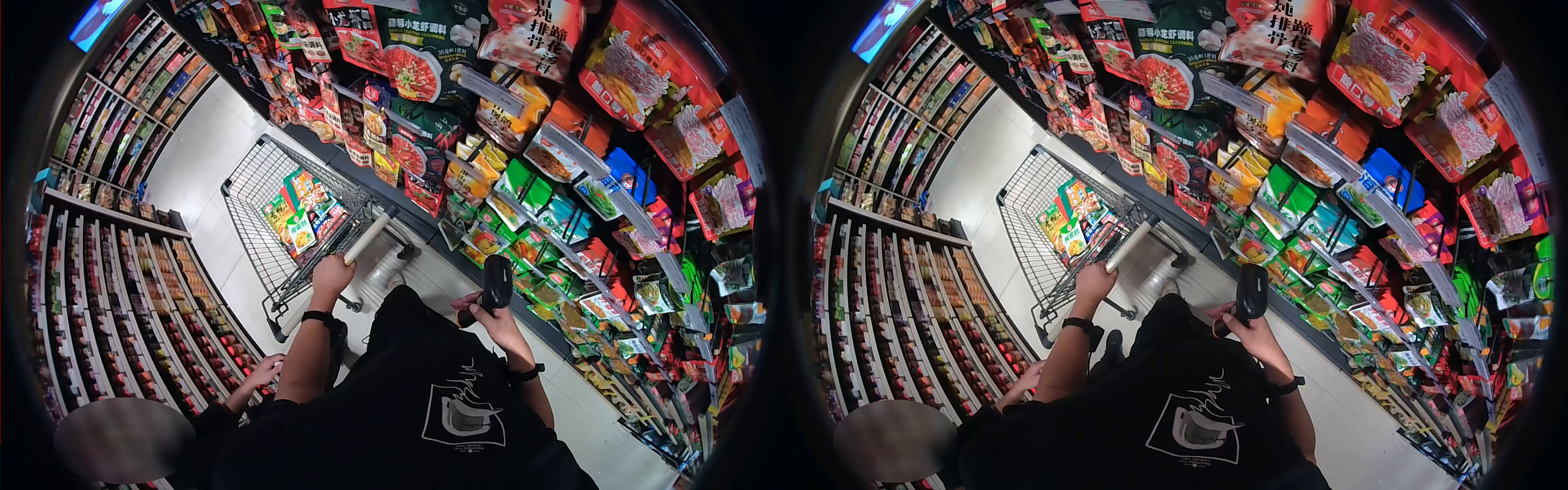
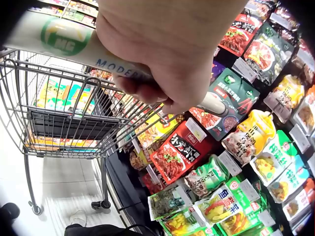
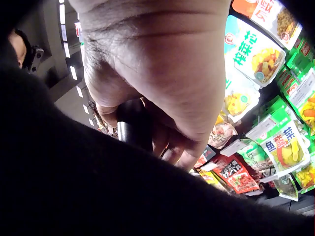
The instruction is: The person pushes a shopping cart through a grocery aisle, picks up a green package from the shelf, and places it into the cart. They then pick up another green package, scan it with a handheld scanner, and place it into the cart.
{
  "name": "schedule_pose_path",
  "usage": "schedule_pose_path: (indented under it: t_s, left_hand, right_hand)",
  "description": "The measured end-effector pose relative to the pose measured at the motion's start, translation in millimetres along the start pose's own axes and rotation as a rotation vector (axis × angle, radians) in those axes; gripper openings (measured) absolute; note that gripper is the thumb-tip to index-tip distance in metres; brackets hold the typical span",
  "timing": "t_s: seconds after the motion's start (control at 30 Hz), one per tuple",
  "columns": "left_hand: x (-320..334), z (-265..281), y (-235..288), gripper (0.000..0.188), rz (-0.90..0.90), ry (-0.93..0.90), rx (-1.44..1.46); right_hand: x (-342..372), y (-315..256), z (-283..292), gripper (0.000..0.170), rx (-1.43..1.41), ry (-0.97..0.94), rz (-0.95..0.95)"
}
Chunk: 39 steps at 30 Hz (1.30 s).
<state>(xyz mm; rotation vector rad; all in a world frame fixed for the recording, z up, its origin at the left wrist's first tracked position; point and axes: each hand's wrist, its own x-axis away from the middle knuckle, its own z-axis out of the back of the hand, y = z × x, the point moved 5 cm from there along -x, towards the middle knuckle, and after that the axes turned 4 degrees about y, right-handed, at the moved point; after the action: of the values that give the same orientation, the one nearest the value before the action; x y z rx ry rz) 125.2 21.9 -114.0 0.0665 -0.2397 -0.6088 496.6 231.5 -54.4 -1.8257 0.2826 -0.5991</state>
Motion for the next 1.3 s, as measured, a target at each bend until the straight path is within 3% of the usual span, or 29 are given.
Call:
schedule_pose_path:
  t_s: [0.9,1.0,1.3]
  left_hand:
    - [6,8,8,0.043,-0.007,0.050,-0.063]
    - [6,9,9,0.044,-0.004,0.041,-0.060]
    - [5,7,7,0.045,-0.001,0.027,-0.061]
  right_hand:
    - [5,2,0,0.021,0.030,-0.002,0.018]
    - [6,6,2,0.020,-0.020,0.000,-0.090]
    - [7,5,1,0.023,0.000,0.034,-0.109]
